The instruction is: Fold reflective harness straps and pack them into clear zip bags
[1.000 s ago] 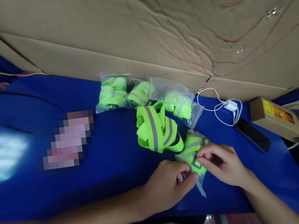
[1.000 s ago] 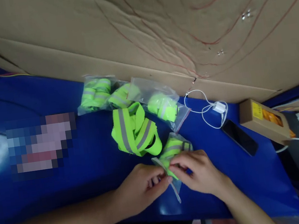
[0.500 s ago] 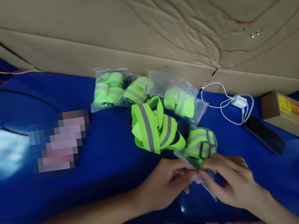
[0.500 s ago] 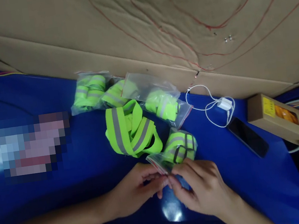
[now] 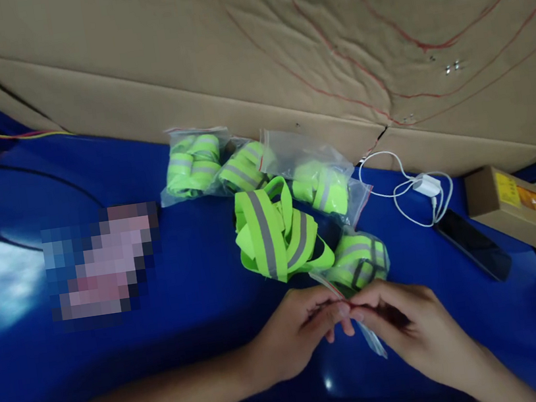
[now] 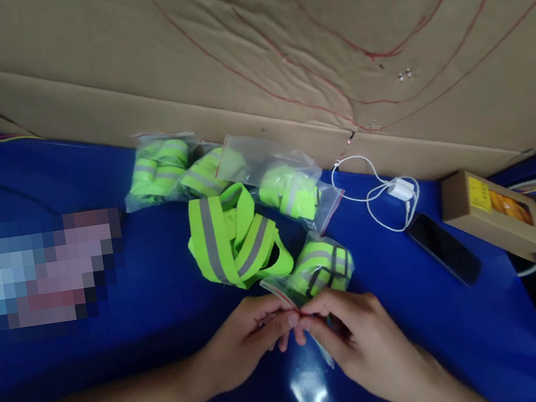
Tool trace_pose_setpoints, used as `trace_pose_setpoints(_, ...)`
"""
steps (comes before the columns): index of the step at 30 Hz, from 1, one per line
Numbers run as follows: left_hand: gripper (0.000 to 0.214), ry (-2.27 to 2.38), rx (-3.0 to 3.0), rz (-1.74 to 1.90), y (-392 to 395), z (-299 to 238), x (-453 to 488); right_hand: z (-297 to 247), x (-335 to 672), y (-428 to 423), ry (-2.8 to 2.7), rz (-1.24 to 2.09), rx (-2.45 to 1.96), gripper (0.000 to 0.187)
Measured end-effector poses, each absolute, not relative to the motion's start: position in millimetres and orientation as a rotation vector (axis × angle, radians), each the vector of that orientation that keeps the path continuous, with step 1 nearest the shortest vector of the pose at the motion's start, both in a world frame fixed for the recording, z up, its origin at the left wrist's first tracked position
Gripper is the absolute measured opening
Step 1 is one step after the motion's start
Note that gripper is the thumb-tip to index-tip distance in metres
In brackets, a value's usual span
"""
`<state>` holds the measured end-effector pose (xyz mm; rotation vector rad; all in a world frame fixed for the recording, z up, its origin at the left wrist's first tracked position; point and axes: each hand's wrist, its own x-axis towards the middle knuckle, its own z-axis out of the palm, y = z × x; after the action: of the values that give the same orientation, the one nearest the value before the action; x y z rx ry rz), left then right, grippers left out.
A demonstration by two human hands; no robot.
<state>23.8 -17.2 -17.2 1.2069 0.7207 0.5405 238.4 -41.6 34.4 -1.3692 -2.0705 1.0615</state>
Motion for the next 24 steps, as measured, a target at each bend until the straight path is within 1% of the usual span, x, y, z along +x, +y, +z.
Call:
trace_pose_setpoints(2,0.041,0.741,1.281,0.534,-16.7,-15.2,22.9,35.2,236.5,-42.5,-2.022,1.051,-1.376,0.007)
trace_pose_setpoints(6,0.037,0.697,1.447,0.602,-12.1,-8.0,21.9,35.4,229.5,-47.9,-2.032,0.803,-1.342,0.008)
trace_pose_setpoints(9,0.032,0.670,1.541,0.671,-11.1,-5.0,20.7,32.4,228.4,-51.0,-2.079,0.612,-1.321,0.012)
trace_pose_setpoints(12,0.031,0.670,1.588,0.679,-14.2,-2.8,18.7,28.5,240.3,-48.3,-2.002,0.324,-1.435,0.013)
trace_pose_setpoints(14,0.032,0.677,1.564,0.698,-16.9,-1.3,17.6,26.7,253.7,-42.5,-1.867,0.226,-1.526,0.012)
trace_pose_setpoints(18,0.028,0.745,1.386,0.843,-18.9,-2.5,18.4,21.0,274.8,-21.3,-1.737,0.343,-1.644,0.015)
trace_pose_setpoints(21,0.030,0.794,1.246,0.859,-19.1,-7.5,21.3,9.8,281.2,-1.0,-1.826,0.401,-1.758,0.030)
trace_pose_setpoints(24,0.029,0.796,1.182,0.831,-22.2,-12.6,24.1,-3.4,286.2,14.3,-1.826,0.601,-1.758,0.035)
